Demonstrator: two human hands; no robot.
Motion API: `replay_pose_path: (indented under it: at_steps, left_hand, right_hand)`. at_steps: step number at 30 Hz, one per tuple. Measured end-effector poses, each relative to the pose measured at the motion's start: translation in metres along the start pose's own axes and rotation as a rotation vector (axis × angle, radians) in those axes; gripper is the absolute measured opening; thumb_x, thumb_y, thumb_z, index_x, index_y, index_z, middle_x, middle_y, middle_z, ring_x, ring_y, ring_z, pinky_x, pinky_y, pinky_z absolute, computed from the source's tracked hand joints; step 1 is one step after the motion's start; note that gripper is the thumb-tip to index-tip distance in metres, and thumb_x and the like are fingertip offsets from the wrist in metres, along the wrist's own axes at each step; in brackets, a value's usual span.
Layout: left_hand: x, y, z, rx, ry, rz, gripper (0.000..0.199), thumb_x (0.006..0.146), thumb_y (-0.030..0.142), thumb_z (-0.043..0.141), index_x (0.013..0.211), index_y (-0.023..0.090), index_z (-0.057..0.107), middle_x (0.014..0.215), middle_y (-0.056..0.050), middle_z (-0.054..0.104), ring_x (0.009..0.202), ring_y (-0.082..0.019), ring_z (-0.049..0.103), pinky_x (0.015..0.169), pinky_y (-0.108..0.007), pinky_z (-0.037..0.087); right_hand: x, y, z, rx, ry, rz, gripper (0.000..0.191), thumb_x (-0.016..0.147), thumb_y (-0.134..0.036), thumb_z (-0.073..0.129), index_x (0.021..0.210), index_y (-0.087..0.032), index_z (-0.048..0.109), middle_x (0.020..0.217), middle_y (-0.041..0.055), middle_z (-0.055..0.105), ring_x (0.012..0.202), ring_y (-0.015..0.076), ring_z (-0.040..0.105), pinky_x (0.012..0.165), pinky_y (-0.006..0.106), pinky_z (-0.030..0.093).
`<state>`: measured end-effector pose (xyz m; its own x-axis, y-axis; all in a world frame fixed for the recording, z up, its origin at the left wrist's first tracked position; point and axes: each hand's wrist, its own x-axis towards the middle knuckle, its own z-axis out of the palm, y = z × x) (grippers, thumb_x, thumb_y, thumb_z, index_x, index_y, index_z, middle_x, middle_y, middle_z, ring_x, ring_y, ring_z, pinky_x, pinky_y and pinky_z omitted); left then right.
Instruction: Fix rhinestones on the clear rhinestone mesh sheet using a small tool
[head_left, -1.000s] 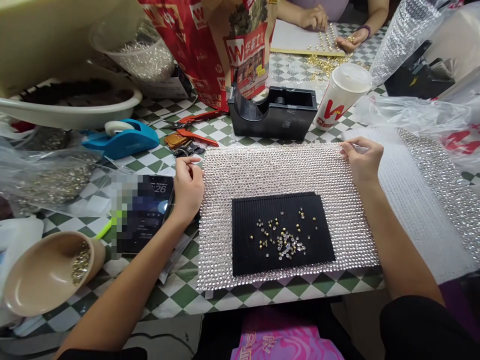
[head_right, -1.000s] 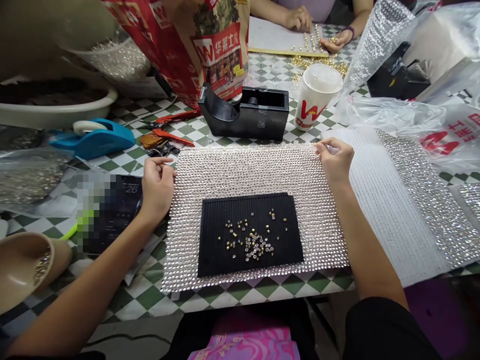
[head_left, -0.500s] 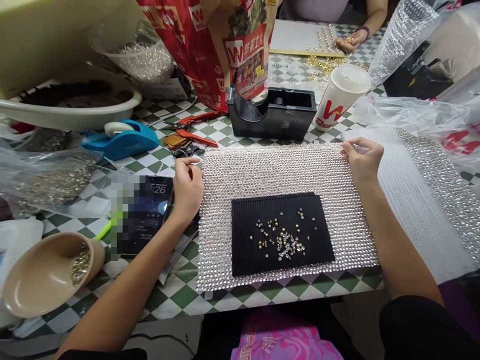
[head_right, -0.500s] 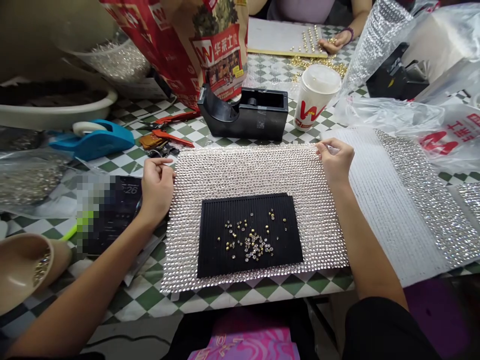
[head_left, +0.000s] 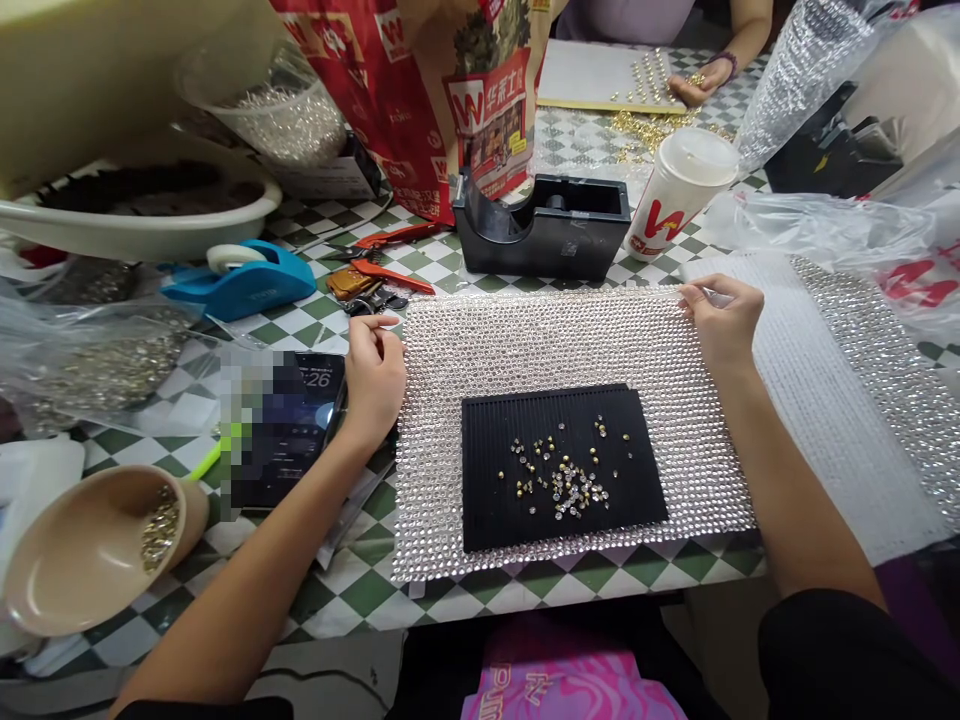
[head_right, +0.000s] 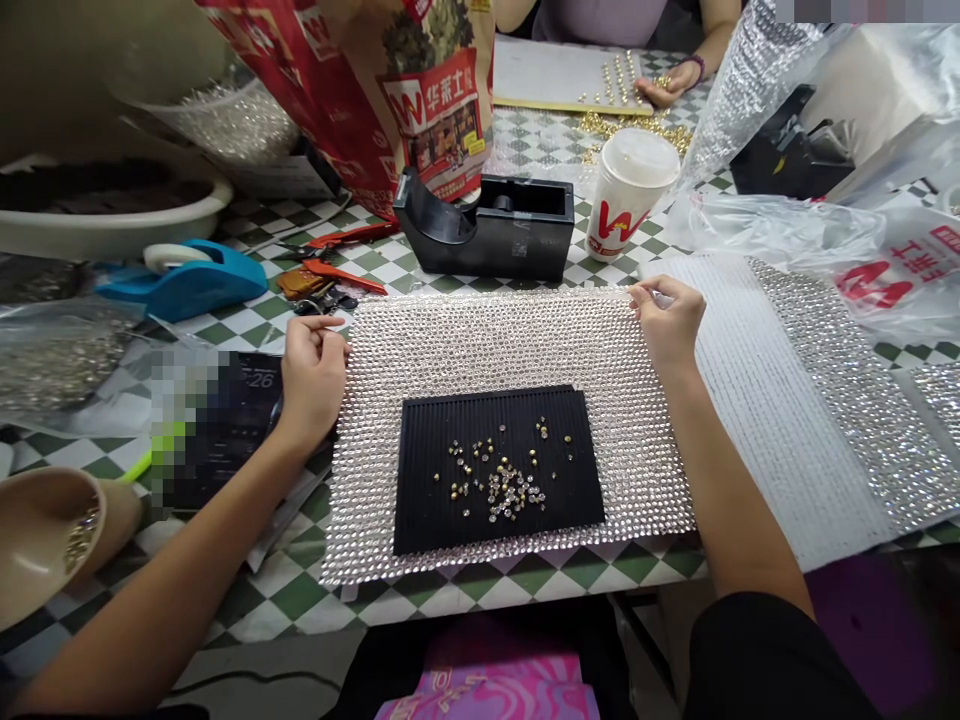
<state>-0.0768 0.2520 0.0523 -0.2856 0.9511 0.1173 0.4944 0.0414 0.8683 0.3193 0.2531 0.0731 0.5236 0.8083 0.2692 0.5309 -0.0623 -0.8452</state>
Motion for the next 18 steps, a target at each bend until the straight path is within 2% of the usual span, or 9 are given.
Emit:
replay_pose_path:
  at_steps: [5, 11, 18]
  left_hand:
    - [-0.0009, 0.0014, -0.0001, -0.01, -0.002, 0.0, 0.017, 0.089, 0.009, 0.045, 0.095, 0.023, 0.052, 0.068, 0.003, 0.051, 0.055, -0.013, 0.046, 0.054, -0.028, 0.036]
    - [-0.0013, 0.0023, 0.0001, -0.011, 0.005, 0.0, 0.017, 0.088, 0.009, 0.045, 0.094, 0.023, 0.052, 0.069, 0.003, 0.051, 0.056, -0.014, 0.047, 0.056, -0.028, 0.038]
    - [0.0001, 0.0014, 0.0003, -0.009, 0.006, -0.006, 0.017, 0.088, 0.01, 0.045, 0.093, 0.024, 0.052, 0.069, 0.003, 0.051, 0.057, -0.014, 0.048, 0.057, -0.029, 0.038]
  right_hand:
    - [0.0027, 0.0049, -0.0019, 0.073, 0.017, -0.002, 0.005, 0.075, -0.018, 0.068, 0.07, -0.02, 0.068, 0.061, -0.0002, 0.06, 0.054, 0.0116, 0.054, 0.054, 0.029, 0.043]
    - [0.0013, 0.0066, -0.004, 0.038, 0.021, -0.013, 0.01, 0.077, -0.027, 0.071, 0.071, -0.021, 0.066, 0.063, -0.0006, 0.061, 0.057, 0.0126, 0.055, 0.058, 0.03, 0.047]
    - [0.0031, 0.0081, -0.0023, 0.006, 0.021, 0.021, 0.009, 0.076, -0.029, 0.071, 0.071, -0.022, 0.067, 0.063, -0.0002, 0.061, 0.057, 0.0135, 0.057, 0.056, 0.031, 0.049]
